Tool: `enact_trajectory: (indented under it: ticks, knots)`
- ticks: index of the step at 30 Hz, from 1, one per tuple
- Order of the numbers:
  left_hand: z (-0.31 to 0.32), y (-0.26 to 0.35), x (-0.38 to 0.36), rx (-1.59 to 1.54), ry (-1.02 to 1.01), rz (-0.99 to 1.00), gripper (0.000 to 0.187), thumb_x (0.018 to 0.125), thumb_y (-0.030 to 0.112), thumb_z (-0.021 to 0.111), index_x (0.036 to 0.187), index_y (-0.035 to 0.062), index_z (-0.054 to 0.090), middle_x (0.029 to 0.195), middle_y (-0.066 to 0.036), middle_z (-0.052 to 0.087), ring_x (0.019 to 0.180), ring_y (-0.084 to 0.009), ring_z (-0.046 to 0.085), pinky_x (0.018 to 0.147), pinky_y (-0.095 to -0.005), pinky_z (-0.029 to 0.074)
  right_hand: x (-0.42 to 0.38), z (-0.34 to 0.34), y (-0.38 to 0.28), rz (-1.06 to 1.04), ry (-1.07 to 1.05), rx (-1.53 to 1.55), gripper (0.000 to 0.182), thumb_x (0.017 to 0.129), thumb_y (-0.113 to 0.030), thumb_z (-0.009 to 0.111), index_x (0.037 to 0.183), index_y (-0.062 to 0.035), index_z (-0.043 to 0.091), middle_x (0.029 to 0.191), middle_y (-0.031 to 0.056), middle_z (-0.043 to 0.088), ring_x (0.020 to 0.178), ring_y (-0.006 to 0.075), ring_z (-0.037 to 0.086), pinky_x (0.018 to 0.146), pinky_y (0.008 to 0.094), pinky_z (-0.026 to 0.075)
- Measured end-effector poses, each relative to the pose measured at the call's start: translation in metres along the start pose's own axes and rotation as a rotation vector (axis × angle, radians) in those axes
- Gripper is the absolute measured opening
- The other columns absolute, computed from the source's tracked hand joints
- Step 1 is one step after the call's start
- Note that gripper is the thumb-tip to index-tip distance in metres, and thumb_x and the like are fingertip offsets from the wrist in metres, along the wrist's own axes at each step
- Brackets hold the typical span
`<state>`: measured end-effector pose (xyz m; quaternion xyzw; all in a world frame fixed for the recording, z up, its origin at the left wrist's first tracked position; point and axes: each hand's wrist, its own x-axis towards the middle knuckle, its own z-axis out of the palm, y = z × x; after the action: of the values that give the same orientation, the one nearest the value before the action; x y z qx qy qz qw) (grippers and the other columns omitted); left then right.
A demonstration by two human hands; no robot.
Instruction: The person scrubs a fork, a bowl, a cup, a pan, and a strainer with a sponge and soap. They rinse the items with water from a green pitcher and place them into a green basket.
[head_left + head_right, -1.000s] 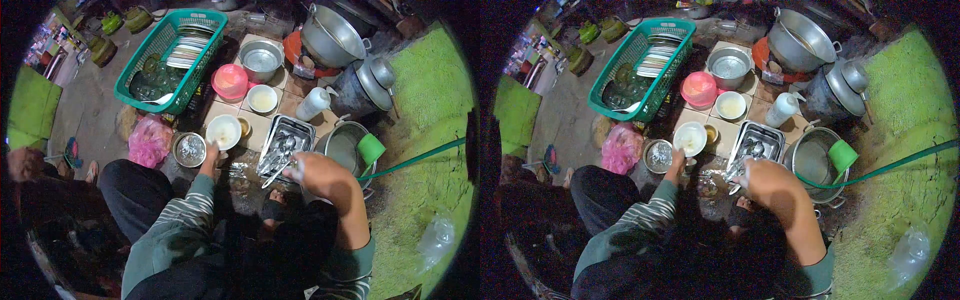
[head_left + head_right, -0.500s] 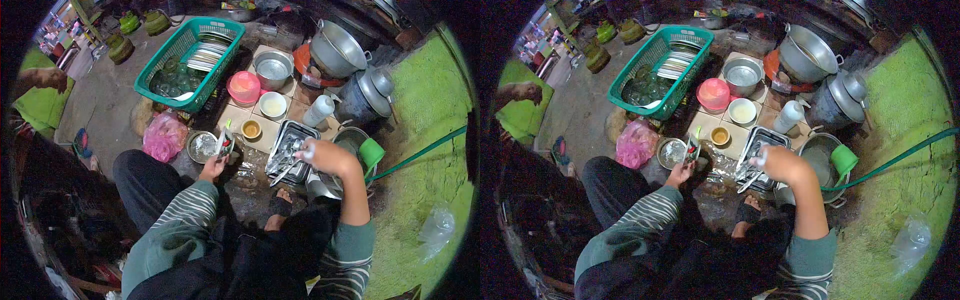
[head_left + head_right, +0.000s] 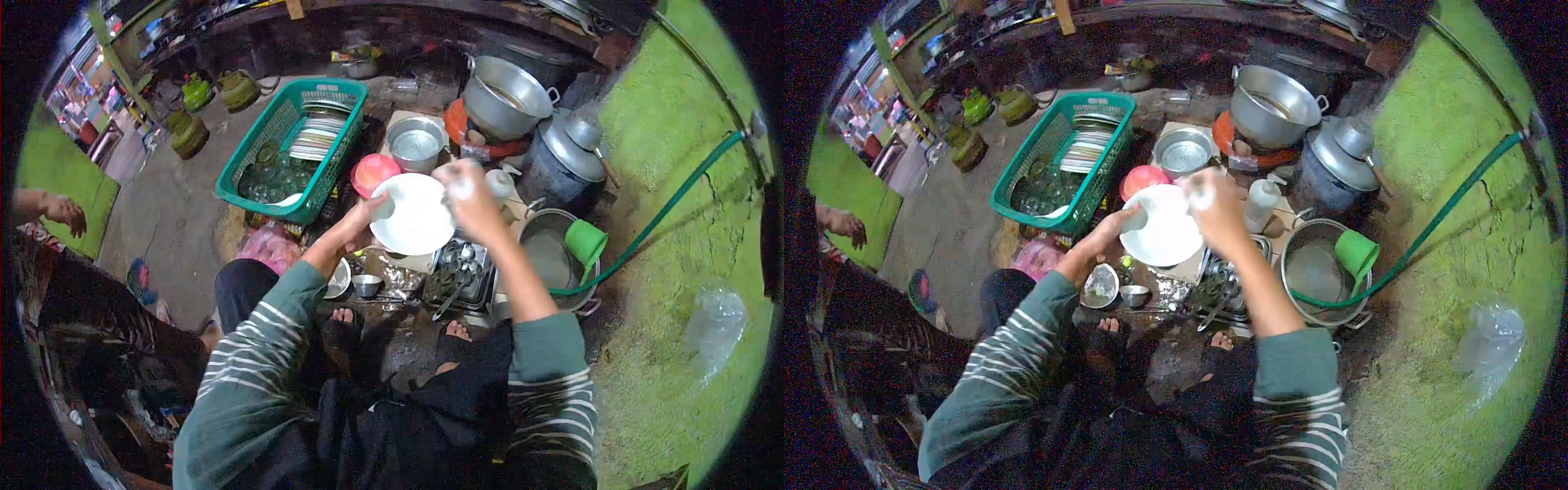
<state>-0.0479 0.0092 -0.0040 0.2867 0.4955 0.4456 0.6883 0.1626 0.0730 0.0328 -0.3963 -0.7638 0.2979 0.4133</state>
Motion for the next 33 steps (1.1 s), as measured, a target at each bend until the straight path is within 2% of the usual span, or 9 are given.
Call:
enact_trajectory:
  ticks: [8,14,18,22,25,26,28,31,33]
  knots:
    - [0.013,-0.003,-0.016,-0.159,0.067,0.205,0.060,0.091,0.051,0.042,0.132,0.0067,0.038,0.119,-0.013,0.053,0.105,-0.0226,0.056,0.088,-0.0373,0.047,-0.048,0.017,-0.023,-0.400,-0.610,-0.771,0.048,0.082,-0.007,0.049,0.129,-0.0172,0.047,0.137,0.0172,0.040,0.118,0.0375,0.047,0.098,0.0439,0.039]
    - [0.036,-0.018,-0.005,-0.146,0.089,0.366,0.059,0.092,0.049,0.043,0.134,0.0075,0.036,0.122,-0.012,0.051,0.109,-0.0224,0.053,0.092,-0.0373,0.044,-0.035,0.052,-0.034,-0.065,-0.125,-0.335,0.063,0.085,-0.001,0.044,0.143,-0.0105,0.022,0.145,0.0189,0.025,0.115,0.0380,0.048,0.092,0.0409,0.044]
    - [0.015,-0.013,-0.006,-0.189,-0.006,0.352,0.055,0.094,0.042,0.043,0.133,0.0042,0.035,0.121,-0.013,0.051,0.108,-0.0230,0.053,0.092,-0.0361,0.044,-0.059,0.048,-0.039,-0.065,-0.554,-0.243,0.052,0.094,-0.022,0.036,0.142,-0.0054,0.025,0.147,0.0193,0.020,0.135,0.0337,0.024,0.111,0.0408,0.018]
    - [0.026,-0.011,-0.007,-0.071,0.108,0.453,0.053,0.095,0.040,0.042,0.131,0.0018,0.037,0.121,-0.012,0.052,0.107,-0.0208,0.053,0.092,-0.0342,0.044,-0.026,0.015,-0.031,-0.435,-0.238,-1.185,0.054,0.092,-0.026,0.044,0.143,-0.0214,0.027,0.146,0.0155,0.026,0.132,0.0359,0.030,0.108,0.0490,0.022]
    - [0.025,-0.022,-0.002,-0.169,0.089,0.402,0.050,0.095,0.037,0.042,0.132,0.0024,0.037,0.122,-0.012,0.051,0.108,-0.0202,0.052,0.094,-0.0337,0.042,-0.039,0.056,-0.043,0.020,-0.367,-0.285,0.058,0.092,-0.021,0.042,0.144,-0.0083,0.018,0.144,0.0181,0.030,0.127,0.0383,0.035,0.107,0.0417,0.026]
    - [0.022,-0.023,0.000,-0.174,0.081,0.446,0.049,0.095,0.036,0.042,0.132,0.0030,0.037,0.122,-0.012,0.050,0.108,-0.0201,0.052,0.094,-0.0336,0.042,-0.036,0.055,-0.058,0.106,-0.758,-0.487,0.054,0.092,-0.017,0.042,0.140,-0.0016,0.024,0.141,0.0198,0.032,0.121,0.0371,0.043,0.103,0.0405,0.034]
    - [0.018,-0.020,-0.001,-0.357,0.043,0.312,0.048,0.095,0.034,0.042,0.133,0.0052,0.037,0.124,-0.012,0.049,0.110,-0.0202,0.050,0.093,-0.0339,0.042,-0.051,0.050,-0.013,-0.352,-0.483,-0.175,0.047,0.087,-0.012,0.047,0.132,-0.0008,0.039,0.136,0.0216,0.038,0.112,0.0359,0.051,0.098,0.0406,0.040]
    - [0.024,-0.011,-0.005,-0.073,0.194,0.512,0.049,0.094,0.035,0.044,0.133,0.0072,0.037,0.125,-0.010,0.049,0.113,-0.0200,0.048,0.097,-0.0345,0.038,-0.027,0.002,-0.021,-0.090,-0.762,-0.436,0.042,0.080,-0.003,0.051,0.121,-0.0060,0.053,0.129,0.0185,0.048,0.113,0.0323,0.052,0.098,0.0392,0.040]
    - [0.035,-0.005,-0.016,-0.146,0.174,0.457,0.049,0.094,0.036,0.043,0.133,0.0067,0.037,0.124,-0.009,0.049,0.114,-0.0196,0.048,0.097,-0.0338,0.038,-0.020,0.003,-0.015,-0.229,-0.446,-0.546,0.037,0.078,-0.002,0.052,0.114,-0.0050,0.057,0.118,0.0194,0.053,0.106,0.0350,0.053,0.093,0.0405,0.043]
